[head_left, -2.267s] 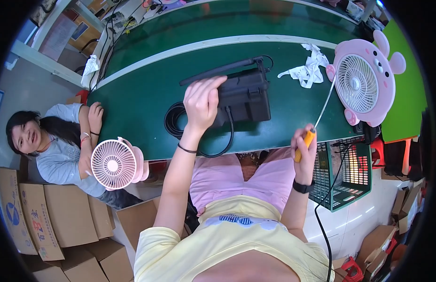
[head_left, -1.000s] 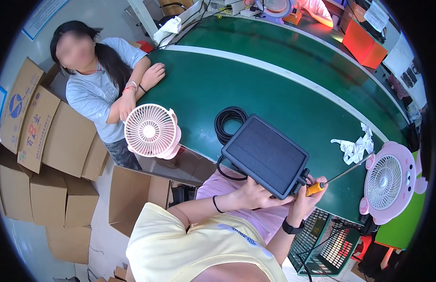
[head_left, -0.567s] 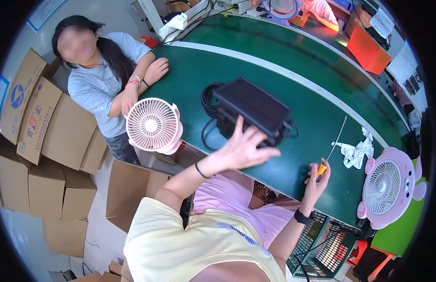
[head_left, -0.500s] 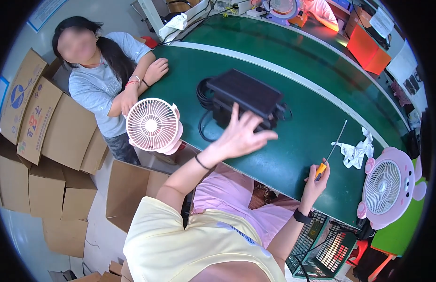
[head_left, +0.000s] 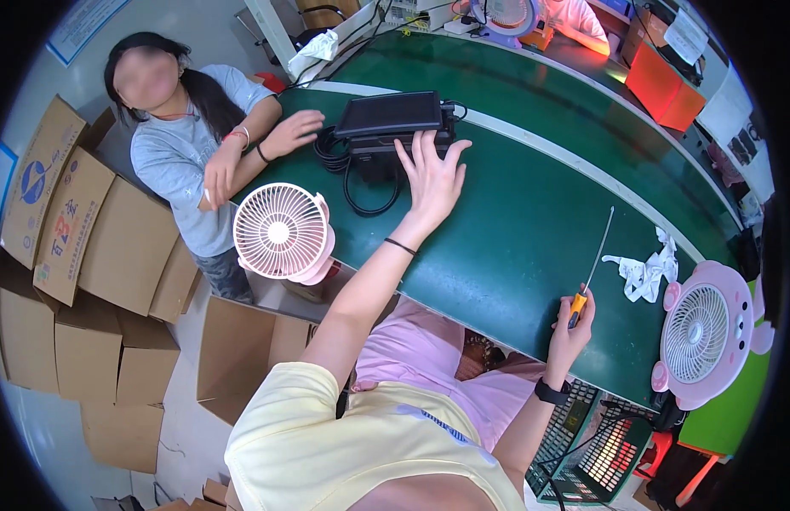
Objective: Assembling a portable solar power station by installing internal components and securing the housing with a screwdriver.
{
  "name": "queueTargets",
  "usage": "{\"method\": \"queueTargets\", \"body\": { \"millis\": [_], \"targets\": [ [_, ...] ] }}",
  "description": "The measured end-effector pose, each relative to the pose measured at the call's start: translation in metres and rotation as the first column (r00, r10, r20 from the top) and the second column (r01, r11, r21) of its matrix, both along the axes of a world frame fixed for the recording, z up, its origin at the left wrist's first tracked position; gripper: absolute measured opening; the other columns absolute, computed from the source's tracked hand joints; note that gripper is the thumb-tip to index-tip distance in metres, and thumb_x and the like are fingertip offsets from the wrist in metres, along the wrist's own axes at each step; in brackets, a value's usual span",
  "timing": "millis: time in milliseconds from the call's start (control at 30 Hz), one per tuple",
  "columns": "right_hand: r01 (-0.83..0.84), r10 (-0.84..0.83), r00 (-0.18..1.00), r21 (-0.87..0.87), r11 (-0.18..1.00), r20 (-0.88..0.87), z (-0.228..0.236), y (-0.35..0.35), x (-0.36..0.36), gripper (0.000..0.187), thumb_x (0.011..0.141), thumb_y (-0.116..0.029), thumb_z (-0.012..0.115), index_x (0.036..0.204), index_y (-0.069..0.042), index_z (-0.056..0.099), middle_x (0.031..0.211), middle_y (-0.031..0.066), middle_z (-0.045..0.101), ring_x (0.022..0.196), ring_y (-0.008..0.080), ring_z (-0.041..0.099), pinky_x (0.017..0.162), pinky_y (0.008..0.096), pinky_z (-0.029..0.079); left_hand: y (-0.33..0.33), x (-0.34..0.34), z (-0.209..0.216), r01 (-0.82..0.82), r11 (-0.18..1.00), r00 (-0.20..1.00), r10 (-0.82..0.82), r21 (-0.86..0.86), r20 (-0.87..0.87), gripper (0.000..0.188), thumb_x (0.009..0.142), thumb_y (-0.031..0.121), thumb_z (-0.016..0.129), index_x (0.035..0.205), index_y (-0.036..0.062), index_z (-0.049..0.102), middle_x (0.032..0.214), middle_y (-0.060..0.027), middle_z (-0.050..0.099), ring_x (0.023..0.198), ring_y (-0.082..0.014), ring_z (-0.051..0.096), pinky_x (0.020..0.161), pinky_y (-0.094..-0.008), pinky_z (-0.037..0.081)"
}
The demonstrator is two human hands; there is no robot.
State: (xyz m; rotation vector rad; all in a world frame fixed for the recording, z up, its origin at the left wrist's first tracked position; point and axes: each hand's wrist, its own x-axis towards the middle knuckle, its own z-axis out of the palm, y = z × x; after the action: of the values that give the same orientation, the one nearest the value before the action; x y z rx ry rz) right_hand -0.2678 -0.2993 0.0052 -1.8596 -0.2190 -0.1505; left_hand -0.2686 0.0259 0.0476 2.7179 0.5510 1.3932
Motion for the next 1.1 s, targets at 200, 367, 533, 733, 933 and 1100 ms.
{"method": "queueTargets", "body": {
  "millis": [200,367,533,733,933,1100],
  "targets": [
    [-0.018,0.018,1.000,0.049,0.999,-0.005,-0.003,0.002,0.004,0.040,0.098,-0.014,0.060,0.136,-0.006,0.051,0.095,0.0034,0.065,0.071,0.0060,0.056,0.055,0.0195,0.046,-0.027,0.005,0.016,0.441,0.897,0.869,-0.436,0.031,0.235,0.027,0.079,0.005,0.068,0.104,0.0148,0.065,0.107,-0.0054,0.058,0.089,-0.0245,0.060,0.078,-0.0385,0.046],
    [-0.147,0.193,0.968,0.258,0.955,-0.161,0.012,-0.015,0.054,0.044,0.100,-0.017,0.058,0.141,-0.008,0.047,0.098,0.0007,0.064,0.070,0.0023,0.052,0.054,0.0142,0.041,-0.090,0.025,0.020,0.803,0.567,0.596,-0.770,-0.183,0.227,0.013,0.082,0.004,0.066,0.092,0.0091,0.062,0.086,-0.0081,0.063,0.073,-0.0248,0.064,0.060,-0.0354,0.052],
    [-0.115,0.125,0.987,0.102,0.988,-0.103,0.047,0.000,0.103,0.038,0.097,-0.020,0.062,0.134,-0.017,0.054,0.094,-0.0010,0.065,0.069,0.0039,0.056,0.054,0.0167,0.042,-0.186,0.004,-0.017,0.976,0.030,0.027,-0.999,-0.216,-0.017,0.010,0.085,0.020,0.066,0.092,0.0159,0.060,0.070,-0.0035,0.054,0.064,-0.0236,0.061,0.053,-0.0371,0.050],
    [0.061,0.000,0.972,-0.252,0.966,0.233,-0.006,0.016,0.155,0.041,0.092,-0.020,0.065,0.131,-0.015,0.053,0.083,0.0169,0.067,0.072,0.0347,0.067,0.064,0.0395,0.052,-0.206,-0.010,-0.052,0.900,-0.046,-0.155,-0.964,-0.433,-0.218,0.015,0.089,0.021,0.063,0.099,0.0104,0.060,0.083,-0.0068,0.053,0.073,-0.0240,0.061,0.066,-0.0378,0.053],
    [0.101,-0.056,0.977,-0.214,0.972,0.208,-0.003,0.018,0.152,0.038,0.091,-0.020,0.066,0.128,-0.015,0.058,0.088,0.0172,0.070,0.076,0.0344,0.069,0.067,0.0392,0.054,-0.194,-0.011,-0.041,0.895,-0.044,-0.160,-0.961,-0.445,-0.227,0.013,0.089,0.018,0.062,0.099,0.0093,0.063,0.082,-0.0065,0.053,0.075,-0.0232,0.061,0.066,-0.0375,0.052],
    [0.205,-0.172,0.957,-0.128,0.970,0.233,-0.012,0.016,0.156,0.039,0.090,-0.022,0.068,0.127,-0.016,0.059,0.089,0.0131,0.071,0.077,0.0280,0.070,0.067,0.0357,0.053,-0.194,-0.010,-0.042,0.905,-0.024,-0.135,-0.963,-0.425,-0.232,0.013,0.089,0.018,0.063,0.100,0.0102,0.063,0.081,-0.0062,0.053,0.075,-0.0238,0.062,0.065,-0.0383,0.052]
  ]
}}
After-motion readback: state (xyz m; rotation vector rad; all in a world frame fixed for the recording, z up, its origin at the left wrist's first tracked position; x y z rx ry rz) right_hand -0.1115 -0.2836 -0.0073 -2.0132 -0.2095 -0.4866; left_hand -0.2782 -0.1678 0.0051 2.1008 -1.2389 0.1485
